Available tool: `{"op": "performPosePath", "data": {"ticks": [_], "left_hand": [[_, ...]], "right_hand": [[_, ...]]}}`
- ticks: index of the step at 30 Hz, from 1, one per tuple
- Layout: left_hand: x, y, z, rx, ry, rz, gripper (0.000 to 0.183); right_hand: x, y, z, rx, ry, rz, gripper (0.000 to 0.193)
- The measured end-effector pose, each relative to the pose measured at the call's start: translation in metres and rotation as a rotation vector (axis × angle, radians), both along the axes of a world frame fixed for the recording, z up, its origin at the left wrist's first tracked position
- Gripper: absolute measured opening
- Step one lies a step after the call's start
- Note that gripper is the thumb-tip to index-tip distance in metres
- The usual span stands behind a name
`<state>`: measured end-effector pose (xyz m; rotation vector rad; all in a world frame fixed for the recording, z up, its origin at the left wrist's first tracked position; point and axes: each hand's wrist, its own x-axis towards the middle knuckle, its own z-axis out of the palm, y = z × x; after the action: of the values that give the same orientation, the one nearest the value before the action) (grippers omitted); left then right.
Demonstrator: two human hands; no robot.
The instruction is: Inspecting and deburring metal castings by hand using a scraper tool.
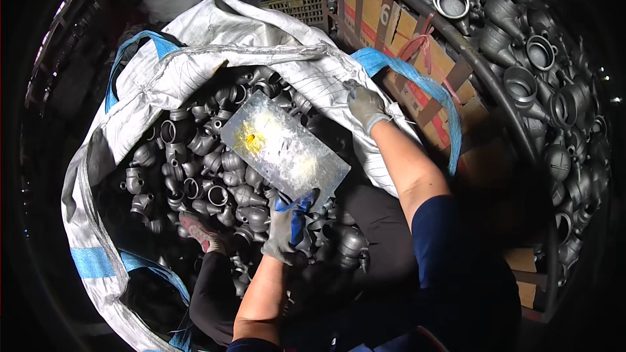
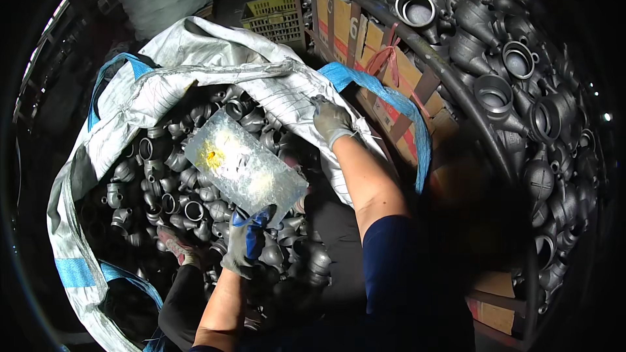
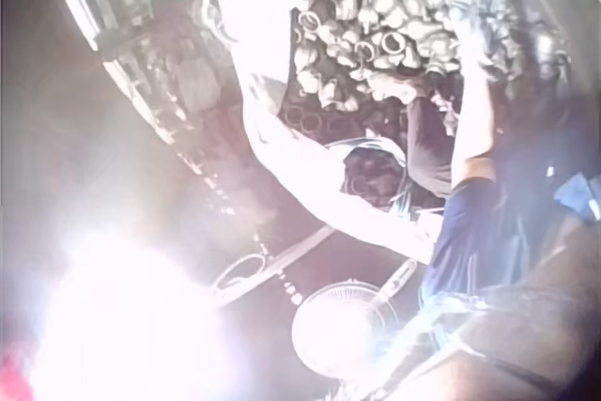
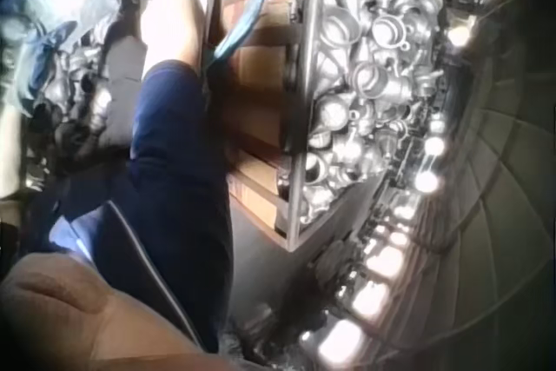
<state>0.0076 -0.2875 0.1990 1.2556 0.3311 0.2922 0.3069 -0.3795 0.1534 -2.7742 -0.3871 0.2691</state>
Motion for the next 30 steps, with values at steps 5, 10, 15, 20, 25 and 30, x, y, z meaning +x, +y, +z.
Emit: {"op": "performPosePath", "data": {"ticks": [5,10,15,20,25,30], "left_hand": [[-0.003,0.005,0.000,-0.152,0.042,0.058,0.031],[0.002,0.007,-0.008,-0.285,0.124,0.061,0.030],[0.007,0.002,-0.018,-0.245,0.023,0.137,0.034],[-0.005,0.011,-0.014,-0.279,0.012,0.172,0.030],[0.000,-0.002,-0.015,-0.437,0.048,0.003,0.028],[0.001,-0.015,-0.016,-0.437,0.027,-0.126,0.035]], "right_hand": [[-0.033,-0.018,0.007,0.530,-0.403,0.195,0.032],[-0.079,-0.008,0.004,0.319,-0.068,0.578,0.030],[0.009,-0.064,-0.022,0.039,-0.449,0.479,0.031],[0.002,-0.105,0.072,-0.203,-0.464,0.287,0.033],[-0.007,-0.106,0.050,0.378,-0.270,0.328,0.034],[-0.121,-0.087,0.088,0.845,0.802,0.191,0.034]]}}
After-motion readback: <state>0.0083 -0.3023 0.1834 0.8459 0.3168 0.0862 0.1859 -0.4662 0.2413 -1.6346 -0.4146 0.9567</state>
